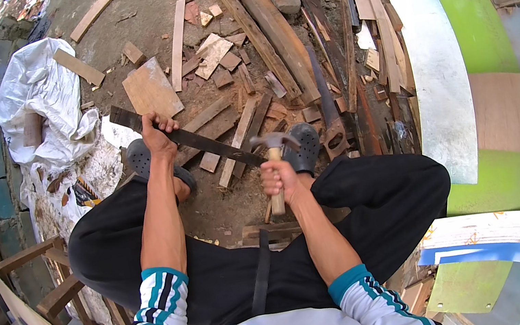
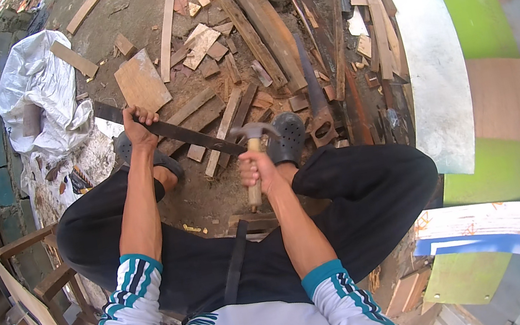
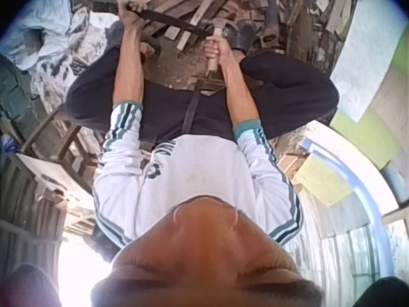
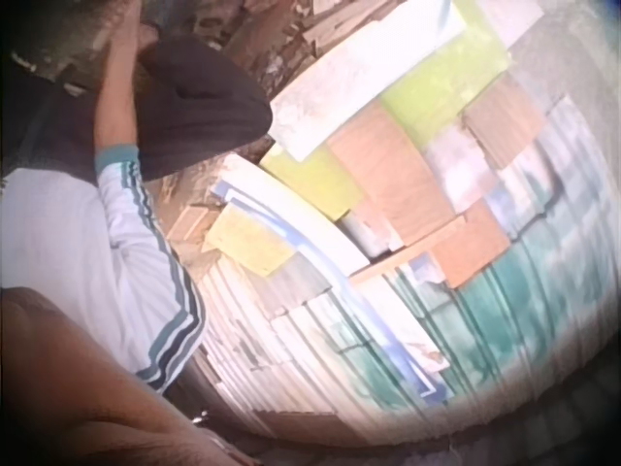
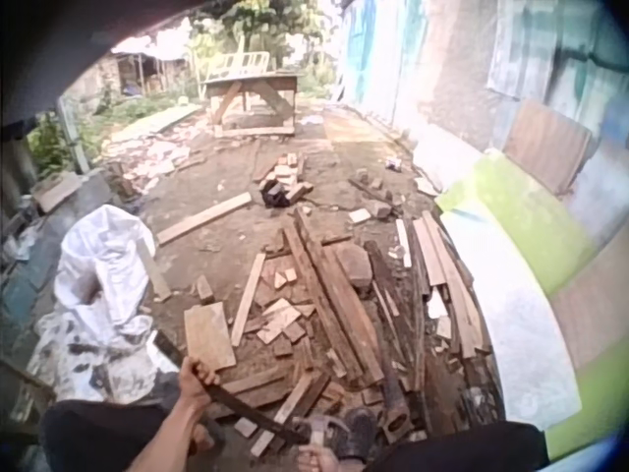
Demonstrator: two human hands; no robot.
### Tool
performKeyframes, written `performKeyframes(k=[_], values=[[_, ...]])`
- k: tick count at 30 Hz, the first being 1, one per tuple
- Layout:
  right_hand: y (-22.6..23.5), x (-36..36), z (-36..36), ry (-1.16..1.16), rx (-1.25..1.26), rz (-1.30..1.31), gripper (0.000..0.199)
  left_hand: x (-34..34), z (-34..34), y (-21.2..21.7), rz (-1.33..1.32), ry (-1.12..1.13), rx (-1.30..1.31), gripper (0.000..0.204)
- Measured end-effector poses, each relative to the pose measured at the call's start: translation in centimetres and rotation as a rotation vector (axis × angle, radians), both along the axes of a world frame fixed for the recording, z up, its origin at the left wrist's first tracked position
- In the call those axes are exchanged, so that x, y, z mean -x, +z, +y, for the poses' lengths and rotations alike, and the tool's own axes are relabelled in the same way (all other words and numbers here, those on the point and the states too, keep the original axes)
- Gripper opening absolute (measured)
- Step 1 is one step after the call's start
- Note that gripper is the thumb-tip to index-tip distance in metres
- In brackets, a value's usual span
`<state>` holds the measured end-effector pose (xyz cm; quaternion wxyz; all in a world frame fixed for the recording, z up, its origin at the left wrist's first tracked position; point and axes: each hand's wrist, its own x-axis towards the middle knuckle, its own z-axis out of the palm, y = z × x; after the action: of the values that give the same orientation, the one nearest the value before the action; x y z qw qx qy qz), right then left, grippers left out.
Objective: The person sits on the ground and sorts through a pile of wood scraps, picking up and examining pieces. They use a hammer to strike a piece of wood, splitting it into smaller fragments.
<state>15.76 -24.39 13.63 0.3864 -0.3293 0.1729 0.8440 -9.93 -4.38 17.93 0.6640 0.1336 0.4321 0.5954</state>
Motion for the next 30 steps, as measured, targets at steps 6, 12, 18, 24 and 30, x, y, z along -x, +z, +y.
performKeyframes(k=[6,12,18,24,30], values=[[0.6,0.7,-0.2,-0.162,-0.072,0.039,0.028,0.9,0.2,-0.5,0.048,0.025,0.0,0.024],[0.2,3.6,-1.3,0.134,0.043,0.058,0.027,-0.8,0.7,0.3,0.084,0.01,-0.008,0.024],[2.0,1.4,-0.3,-0.109,-0.083,-0.036,0.027,-0.8,0.9,0.7,0.128,0.032,0.015,0.024],[0.4,1.8,-0.7,-0.019,-0.008,0.029,0.029,-2.9,0.9,2.1,0.208,0.069,0.036,0.023],[2.0,2.3,-0.7,0.019,-0.059,0.011,0.028,-1.9,1.1,1.6,0.221,0.117,0.051,0.026]])
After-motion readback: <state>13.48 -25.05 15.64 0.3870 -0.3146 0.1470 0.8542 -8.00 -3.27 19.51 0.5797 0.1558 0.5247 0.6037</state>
